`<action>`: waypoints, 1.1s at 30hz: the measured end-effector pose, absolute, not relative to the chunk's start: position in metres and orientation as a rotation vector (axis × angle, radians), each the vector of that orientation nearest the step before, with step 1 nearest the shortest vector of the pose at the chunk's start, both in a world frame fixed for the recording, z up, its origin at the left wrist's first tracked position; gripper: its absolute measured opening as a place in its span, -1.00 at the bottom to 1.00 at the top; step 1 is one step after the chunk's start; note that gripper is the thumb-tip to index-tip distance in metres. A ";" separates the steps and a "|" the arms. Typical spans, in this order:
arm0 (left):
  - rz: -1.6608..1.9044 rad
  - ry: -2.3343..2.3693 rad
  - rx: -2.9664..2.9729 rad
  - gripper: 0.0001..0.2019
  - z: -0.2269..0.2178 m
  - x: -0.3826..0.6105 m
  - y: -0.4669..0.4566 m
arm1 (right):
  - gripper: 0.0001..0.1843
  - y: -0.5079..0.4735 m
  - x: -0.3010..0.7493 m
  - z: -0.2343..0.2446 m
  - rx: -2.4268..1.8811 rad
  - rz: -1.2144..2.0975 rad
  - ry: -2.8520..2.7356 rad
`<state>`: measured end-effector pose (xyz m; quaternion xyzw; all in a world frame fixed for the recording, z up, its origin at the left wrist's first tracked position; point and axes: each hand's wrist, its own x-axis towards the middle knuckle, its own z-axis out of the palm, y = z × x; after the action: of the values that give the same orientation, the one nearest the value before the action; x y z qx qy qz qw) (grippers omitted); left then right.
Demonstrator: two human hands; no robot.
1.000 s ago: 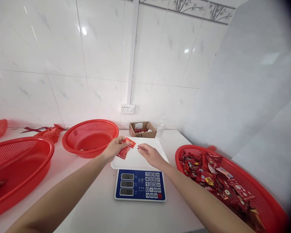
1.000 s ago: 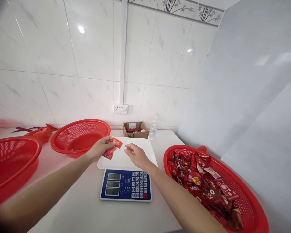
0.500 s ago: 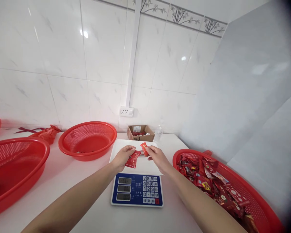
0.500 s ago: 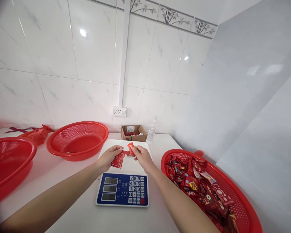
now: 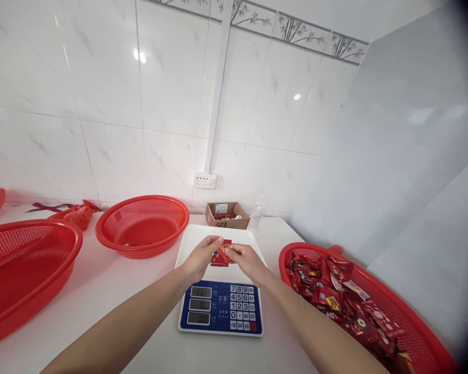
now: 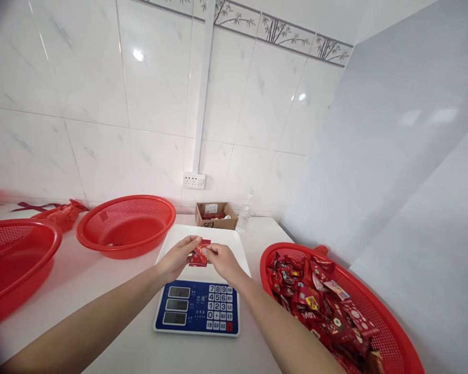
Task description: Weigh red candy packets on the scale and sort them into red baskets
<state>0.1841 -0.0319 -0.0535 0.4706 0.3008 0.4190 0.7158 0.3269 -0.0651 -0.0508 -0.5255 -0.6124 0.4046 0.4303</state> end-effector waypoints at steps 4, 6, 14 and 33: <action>0.849 0.655 1.126 -0.62 -0.053 0.180 -0.035 | -0.63 -0.061 0.328 -0.053 -1.347 0.980 -1.511; 0.866 0.665 1.175 -0.63 -0.054 0.180 -0.036 | -0.64 -0.060 0.327 -0.055 -1.355 0.962 -1.515; 1.011 0.874 1.527 -0.67 -0.040 0.169 -0.019 | -0.70 -0.061 0.329 -0.043 -1.316 0.837 -1.656; 0.810 1.184 2.380 -0.61 -0.053 0.130 0.028 | -0.72 -0.016 0.356 -0.082 -1.772 0.312 -1.984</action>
<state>0.1298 0.0276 -0.0525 0.8423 0.4193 0.2869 0.1804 0.3557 -0.0155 -0.0824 -0.6438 -0.7211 0.1134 0.2294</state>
